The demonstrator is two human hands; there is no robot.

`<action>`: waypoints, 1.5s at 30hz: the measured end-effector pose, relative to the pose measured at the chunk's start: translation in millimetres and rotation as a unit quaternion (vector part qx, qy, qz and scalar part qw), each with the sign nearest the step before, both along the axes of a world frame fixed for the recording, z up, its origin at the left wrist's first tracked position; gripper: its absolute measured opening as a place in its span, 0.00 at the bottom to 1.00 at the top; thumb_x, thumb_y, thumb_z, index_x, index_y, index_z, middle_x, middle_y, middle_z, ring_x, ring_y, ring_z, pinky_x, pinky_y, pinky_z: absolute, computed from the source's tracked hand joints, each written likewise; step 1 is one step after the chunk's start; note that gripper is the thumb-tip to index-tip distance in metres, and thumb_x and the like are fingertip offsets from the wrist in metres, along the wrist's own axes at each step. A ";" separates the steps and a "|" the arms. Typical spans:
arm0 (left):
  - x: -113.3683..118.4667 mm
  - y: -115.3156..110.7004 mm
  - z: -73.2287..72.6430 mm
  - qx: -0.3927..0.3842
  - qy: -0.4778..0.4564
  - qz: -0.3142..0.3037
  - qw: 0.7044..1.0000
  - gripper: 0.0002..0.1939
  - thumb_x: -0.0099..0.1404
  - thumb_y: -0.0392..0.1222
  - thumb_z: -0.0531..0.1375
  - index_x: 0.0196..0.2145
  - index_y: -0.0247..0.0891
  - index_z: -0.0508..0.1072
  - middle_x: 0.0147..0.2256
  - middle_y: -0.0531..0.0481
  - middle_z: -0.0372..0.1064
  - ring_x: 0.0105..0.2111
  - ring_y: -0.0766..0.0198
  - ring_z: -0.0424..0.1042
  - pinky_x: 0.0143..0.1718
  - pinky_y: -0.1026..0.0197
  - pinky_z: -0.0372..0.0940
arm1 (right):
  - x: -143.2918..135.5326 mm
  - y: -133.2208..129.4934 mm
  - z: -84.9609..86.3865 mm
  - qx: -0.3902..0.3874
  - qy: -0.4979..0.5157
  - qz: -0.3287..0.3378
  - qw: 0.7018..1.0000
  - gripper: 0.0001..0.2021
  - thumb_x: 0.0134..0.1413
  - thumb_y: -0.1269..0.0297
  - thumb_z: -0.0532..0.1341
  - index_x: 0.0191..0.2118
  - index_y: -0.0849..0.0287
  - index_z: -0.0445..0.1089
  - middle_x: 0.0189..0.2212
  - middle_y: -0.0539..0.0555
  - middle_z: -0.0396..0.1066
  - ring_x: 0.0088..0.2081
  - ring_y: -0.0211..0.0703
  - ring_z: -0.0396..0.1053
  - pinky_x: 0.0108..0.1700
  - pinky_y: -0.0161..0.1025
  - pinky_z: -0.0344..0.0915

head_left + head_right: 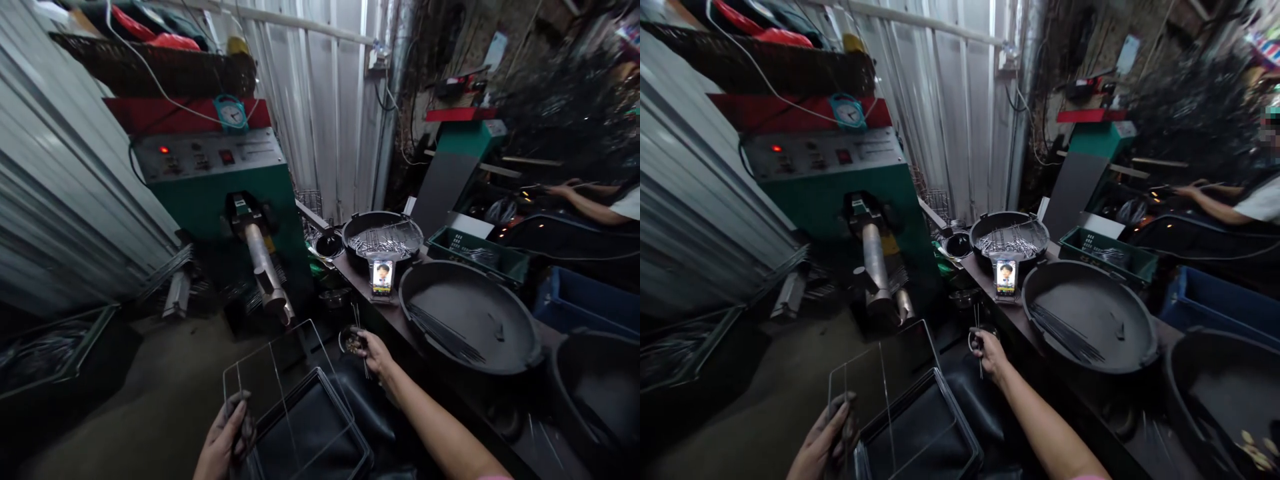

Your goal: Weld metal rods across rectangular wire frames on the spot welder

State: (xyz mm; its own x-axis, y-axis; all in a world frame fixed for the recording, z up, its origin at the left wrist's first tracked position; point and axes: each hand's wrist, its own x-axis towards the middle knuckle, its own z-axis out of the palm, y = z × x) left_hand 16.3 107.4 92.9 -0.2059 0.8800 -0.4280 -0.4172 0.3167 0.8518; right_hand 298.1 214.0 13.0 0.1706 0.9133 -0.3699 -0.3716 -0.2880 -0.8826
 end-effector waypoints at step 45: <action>-8.4 -7.6 11.1 0.087 0.077 -0.021 0.993 0.14 0.52 0.47 0.57 0.35 0.38 0.64 0.15 0.62 0.52 0.11 0.79 0.45 0.12 0.73 0.40 | -36.5 -93.5 113.8 0.345 -0.552 0.542 0.531 0.23 0.51 0.67 0.56 0.54 0.61 0.55 0.48 0.62 0.59 0.42 0.47 0.66 0.42 0.39 0.64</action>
